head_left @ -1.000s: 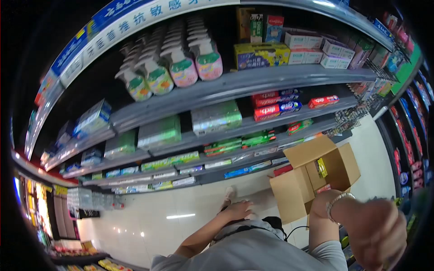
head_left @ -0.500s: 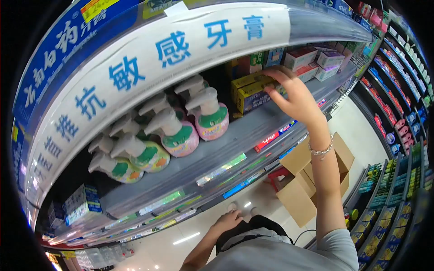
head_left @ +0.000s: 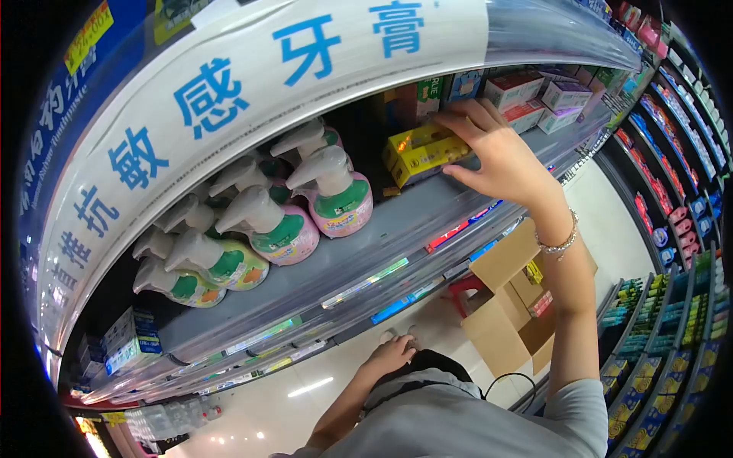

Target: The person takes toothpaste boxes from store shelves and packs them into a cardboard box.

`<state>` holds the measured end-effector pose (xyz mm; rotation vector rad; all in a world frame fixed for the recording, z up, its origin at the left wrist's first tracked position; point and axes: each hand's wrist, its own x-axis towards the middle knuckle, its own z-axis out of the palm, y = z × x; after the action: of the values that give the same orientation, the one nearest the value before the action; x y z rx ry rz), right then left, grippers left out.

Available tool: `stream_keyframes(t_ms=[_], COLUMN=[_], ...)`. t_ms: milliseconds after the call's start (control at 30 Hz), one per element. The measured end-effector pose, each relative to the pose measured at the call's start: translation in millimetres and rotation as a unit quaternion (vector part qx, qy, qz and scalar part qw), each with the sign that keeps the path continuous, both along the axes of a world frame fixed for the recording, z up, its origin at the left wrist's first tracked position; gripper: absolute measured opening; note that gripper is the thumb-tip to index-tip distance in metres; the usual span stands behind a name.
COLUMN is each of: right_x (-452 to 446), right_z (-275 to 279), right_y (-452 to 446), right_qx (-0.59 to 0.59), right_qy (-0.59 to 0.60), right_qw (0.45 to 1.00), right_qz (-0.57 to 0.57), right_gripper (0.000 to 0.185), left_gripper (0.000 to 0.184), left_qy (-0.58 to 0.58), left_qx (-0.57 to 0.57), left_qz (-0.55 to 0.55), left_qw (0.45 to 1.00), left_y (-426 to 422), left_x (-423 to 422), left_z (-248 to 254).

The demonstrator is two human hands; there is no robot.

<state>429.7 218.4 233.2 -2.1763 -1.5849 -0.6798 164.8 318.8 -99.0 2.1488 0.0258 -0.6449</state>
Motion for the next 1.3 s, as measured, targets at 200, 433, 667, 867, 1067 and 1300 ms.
stream_keyframes(t_ms=[200, 433, 667, 867, 1067, 1300], right_x=[1, -19, -76, -141, -229, -293], right_z=[-1, 4, -38, -150, -245, -286], right_y=[-6, -22, -77, -151, -202, -241], right_qx=[-0.027, 0.004, 0.381, 0.662, 0.763, 0.732], right_qy=[0.057, -0.018, 0.348, 0.557, 0.621, 0.676], right_qw=[0.998, 1.000, 0.856, 0.501, 0.180, 0.049], right_qz=[0.008, -0.001, 0.033, -0.006, -0.002, 0.075], right_gripper=[0.049, 0.051, 0.056, 0.046, 0.054, 0.055], left_gripper=[0.038, 0.044, 0.039, 0.039, 0.042, 0.041], left_qy=[-0.020, -0.028, -0.013, -0.042, -0.033, -0.021], left_qx=[-0.003, 0.004, -0.053, -0.033, 0.022, 0.030], left_qz=[0.018, -0.002, -0.051, -0.224, -0.280, -0.298], left_qw=[1.000, 1.000, 0.997, 0.973, 0.959, 0.954], left_y=[-5, 1, 4, -12, -46, -123], left_x=[-8, -10, -2, 19, 35, -1], left_z=[-16, -26, -35, -33, -23, -15])
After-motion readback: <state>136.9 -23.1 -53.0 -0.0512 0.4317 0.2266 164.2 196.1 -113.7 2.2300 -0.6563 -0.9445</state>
